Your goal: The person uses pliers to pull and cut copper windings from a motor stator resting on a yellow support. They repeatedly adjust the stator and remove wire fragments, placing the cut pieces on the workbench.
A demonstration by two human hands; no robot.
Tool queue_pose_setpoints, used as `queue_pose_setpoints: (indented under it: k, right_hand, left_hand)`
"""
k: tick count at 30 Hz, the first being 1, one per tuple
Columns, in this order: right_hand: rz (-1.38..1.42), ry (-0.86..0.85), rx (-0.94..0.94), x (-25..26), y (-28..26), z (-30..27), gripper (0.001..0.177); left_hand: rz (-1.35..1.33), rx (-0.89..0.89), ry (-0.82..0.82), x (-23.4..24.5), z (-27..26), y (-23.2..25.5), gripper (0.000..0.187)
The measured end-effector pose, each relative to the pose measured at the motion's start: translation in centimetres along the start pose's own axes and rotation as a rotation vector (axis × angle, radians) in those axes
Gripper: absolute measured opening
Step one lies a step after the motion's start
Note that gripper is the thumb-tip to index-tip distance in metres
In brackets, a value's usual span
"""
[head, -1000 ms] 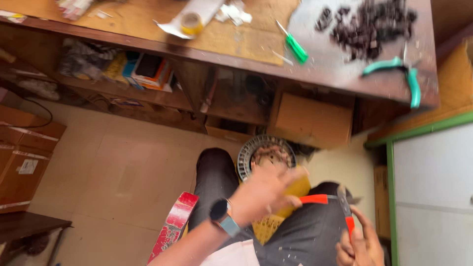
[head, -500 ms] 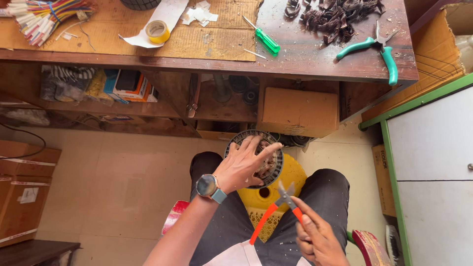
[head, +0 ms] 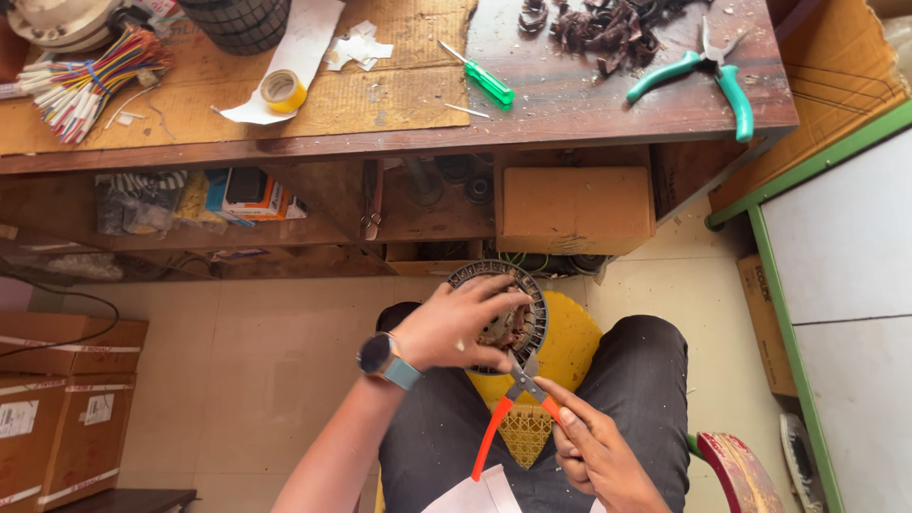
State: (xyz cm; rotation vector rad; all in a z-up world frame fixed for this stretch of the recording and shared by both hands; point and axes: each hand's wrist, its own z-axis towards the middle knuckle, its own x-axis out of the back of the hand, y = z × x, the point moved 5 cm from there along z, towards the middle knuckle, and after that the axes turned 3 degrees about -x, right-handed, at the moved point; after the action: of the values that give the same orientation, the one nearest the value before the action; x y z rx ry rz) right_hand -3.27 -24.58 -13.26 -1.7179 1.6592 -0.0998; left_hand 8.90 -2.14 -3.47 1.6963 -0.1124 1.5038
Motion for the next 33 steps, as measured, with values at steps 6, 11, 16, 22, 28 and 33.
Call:
queue_pose_setpoints:
  k: [6,11,16,22,28,33]
  right_hand:
    - [0.027,-0.043,-0.032,-0.3,-0.8,0.4,0.054]
    - [0.17,-0.168,-0.09,-0.6,-1.3,0.2,0.056]
    - [0.248,-0.139,-0.138,-0.2,-1.9,-0.2,0.052]
    - [0.258,-0.161,-0.168,-1.2,-4.0,-1.3,0.048]
    - [-0.284,0.146,0.044,0.6,-2.2,0.8,0.059]
    - [-0.513,0.141,0.7,1.8,-1.8,4.3,0.072]
  left_hand:
    - [-0.126,0.219,0.202,0.4,1.4,-6.2,0.045]
    - [-0.082,0.181,0.225,-2.4,3.8,-7.1,0.05]
    - [0.022,0.342,0.152,-5.3,3.7,-7.0,0.049]
    - [0.202,0.265,0.372,-4.2,3.5,-4.0,0.032]
    - [0.151,0.335,0.334,-4.6,3.2,-4.4,0.036]
    - [0.112,0.377,0.242,-5.9,3.5,-6.5,0.039]
